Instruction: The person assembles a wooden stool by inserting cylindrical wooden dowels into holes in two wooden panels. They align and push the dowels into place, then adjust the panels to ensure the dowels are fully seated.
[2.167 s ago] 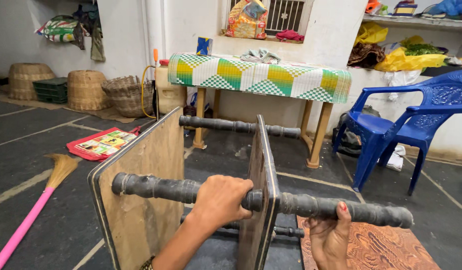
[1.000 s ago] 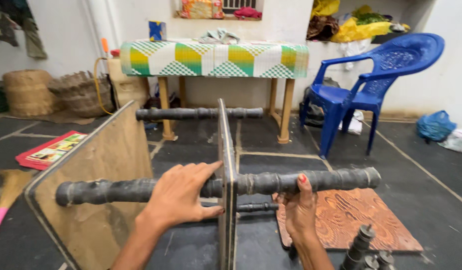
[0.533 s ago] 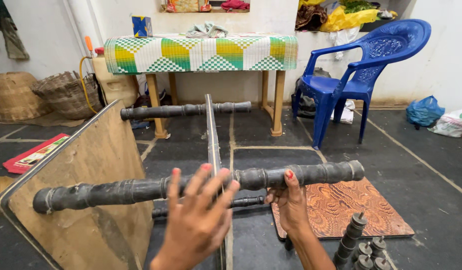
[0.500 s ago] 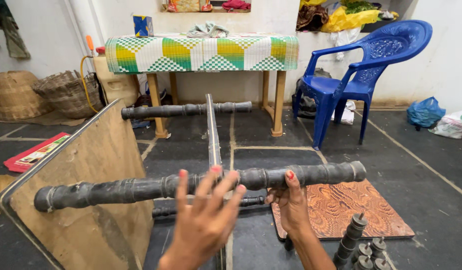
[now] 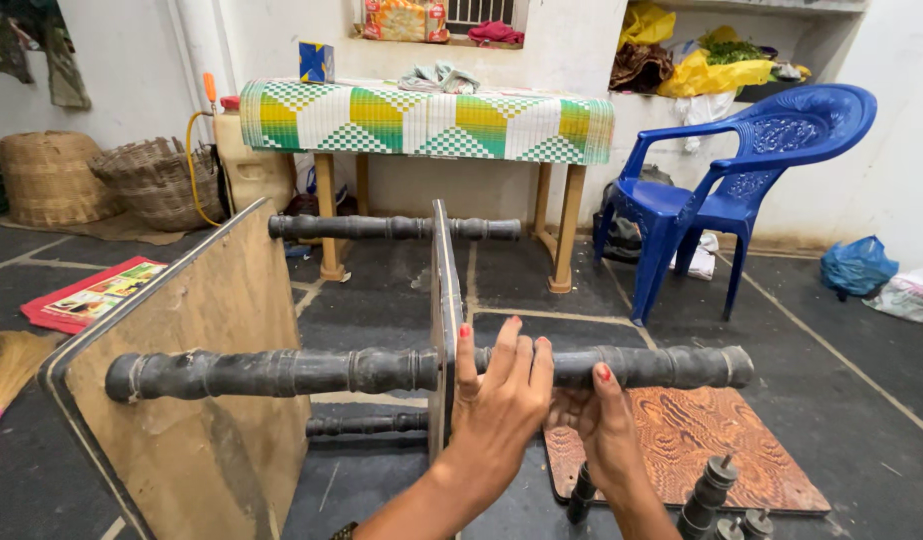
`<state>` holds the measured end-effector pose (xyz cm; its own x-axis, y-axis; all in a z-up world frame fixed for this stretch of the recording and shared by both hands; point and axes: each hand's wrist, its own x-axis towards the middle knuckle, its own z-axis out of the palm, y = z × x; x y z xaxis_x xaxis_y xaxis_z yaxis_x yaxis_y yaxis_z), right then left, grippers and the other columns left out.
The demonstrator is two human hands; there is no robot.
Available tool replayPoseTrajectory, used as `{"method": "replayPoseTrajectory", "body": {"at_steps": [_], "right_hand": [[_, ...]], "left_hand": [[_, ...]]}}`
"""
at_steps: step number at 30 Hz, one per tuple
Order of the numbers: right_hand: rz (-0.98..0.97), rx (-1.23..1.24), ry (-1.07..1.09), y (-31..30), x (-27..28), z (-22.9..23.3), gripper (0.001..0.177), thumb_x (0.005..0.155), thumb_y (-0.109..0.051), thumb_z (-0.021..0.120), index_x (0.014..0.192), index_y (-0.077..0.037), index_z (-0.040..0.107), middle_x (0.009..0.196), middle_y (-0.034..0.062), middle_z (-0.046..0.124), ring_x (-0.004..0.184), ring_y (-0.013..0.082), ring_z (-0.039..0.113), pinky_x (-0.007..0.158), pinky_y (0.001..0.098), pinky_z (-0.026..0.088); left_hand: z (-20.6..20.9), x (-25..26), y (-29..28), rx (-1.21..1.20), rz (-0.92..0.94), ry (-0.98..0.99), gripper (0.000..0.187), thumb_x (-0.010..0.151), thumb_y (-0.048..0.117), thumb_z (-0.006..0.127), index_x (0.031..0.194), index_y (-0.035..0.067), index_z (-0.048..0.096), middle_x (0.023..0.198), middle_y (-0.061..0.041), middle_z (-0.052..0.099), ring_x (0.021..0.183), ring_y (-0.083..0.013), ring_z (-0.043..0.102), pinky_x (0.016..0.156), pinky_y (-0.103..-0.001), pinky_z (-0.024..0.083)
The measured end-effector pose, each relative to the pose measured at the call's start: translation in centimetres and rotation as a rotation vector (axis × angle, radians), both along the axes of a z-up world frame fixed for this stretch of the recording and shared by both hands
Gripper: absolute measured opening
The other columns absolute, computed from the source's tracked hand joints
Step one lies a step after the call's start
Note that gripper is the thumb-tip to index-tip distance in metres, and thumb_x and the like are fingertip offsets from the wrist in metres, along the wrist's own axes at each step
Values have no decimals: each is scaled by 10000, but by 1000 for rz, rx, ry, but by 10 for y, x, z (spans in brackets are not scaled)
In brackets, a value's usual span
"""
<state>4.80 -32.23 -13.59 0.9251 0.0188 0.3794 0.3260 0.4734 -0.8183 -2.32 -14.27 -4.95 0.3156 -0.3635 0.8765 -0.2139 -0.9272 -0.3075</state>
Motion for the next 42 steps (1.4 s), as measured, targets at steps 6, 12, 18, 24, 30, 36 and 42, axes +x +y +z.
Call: {"method": "replayPoseTrajectory", "body": {"at_steps": [6, 12, 18, 24, 30, 36, 42], "right_hand": [[-573, -646, -357, -11, -38, -14, 382, 992, -386, 634, 814, -59, 722, 847, 94, 791, 756, 203, 777, 746, 308, 606], [-1228, -1015, -1064, 15, -78, 41, 301, 846, -228, 799, 1059, -113, 620, 1161, 86, 699, 1154, 265, 634, 1086, 455, 378], [-1187, -1264, -1117, 30, -65, 82, 476, 784, -203, 787, 1203, -76, 602, 1273, 73, 671, 1222, 270, 618, 1114, 539, 290], [-964, -1354, -1249, 11, -52, 88, 504, 782, -188, 797, 1214, -13, 606, 1208, 102, 690, 1117, 281, 657, 981, 460, 472], [-821, -1359, -1211, 4, -46, 98, 567, 737, -235, 823, 1207, 3, 613, 1152, 114, 689, 1074, 301, 659, 933, 437, 494], [-783, -1392, -1196, 9, -48, 107, 587, 726, -233, 824, 1229, -12, 618, 1149, 108, 687, 1067, 300, 650, 919, 442, 493], [-697, -1412, -1071, 11, -50, 105, 608, 732, -245, 825, 1260, -28, 616, 1146, 101, 687, 1032, 300, 644, 893, 425, 488]], "left_hand": [[0, -11, 8, -26, -61, 6, 455, 829, 173, 609, 1274, 85, 645, 1204, -27, 638, 1277, -185, 548, 1176, -573, 88], [2, -9, 6, -46, -71, 6, 420, 861, 185, 617, 1266, 78, 637, 1197, -41, 629, 1278, -194, 547, 1184, -574, 107], [0, -8, 6, -37, -77, 16, 390, 881, 168, 625, 1264, 94, 641, 1212, -22, 633, 1286, -182, 552, 1205, -557, 125], [12, -22, 35, -162, -363, 129, 638, 805, 375, 750, 1334, 46, 611, 1339, -93, 620, 1408, -273, 450, 1171, -581, 106], [31, -20, 111, -299, -342, 87, 1047, 613, 687, 780, 1381, 6, 574, 1423, -199, 571, 1389, -349, 422, 1120, -510, 299], [30, -14, 122, -267, -261, 407, 905, 550, 715, 805, 1151, 52, 671, 1070, -97, 692, 1061, -297, 612, 933, -458, 406], [27, -15, 121, -273, -276, 387, 899, 551, 722, 791, 1136, 48, 681, 1017, -87, 684, 1023, -291, 610, 903, -451, 398]]}}
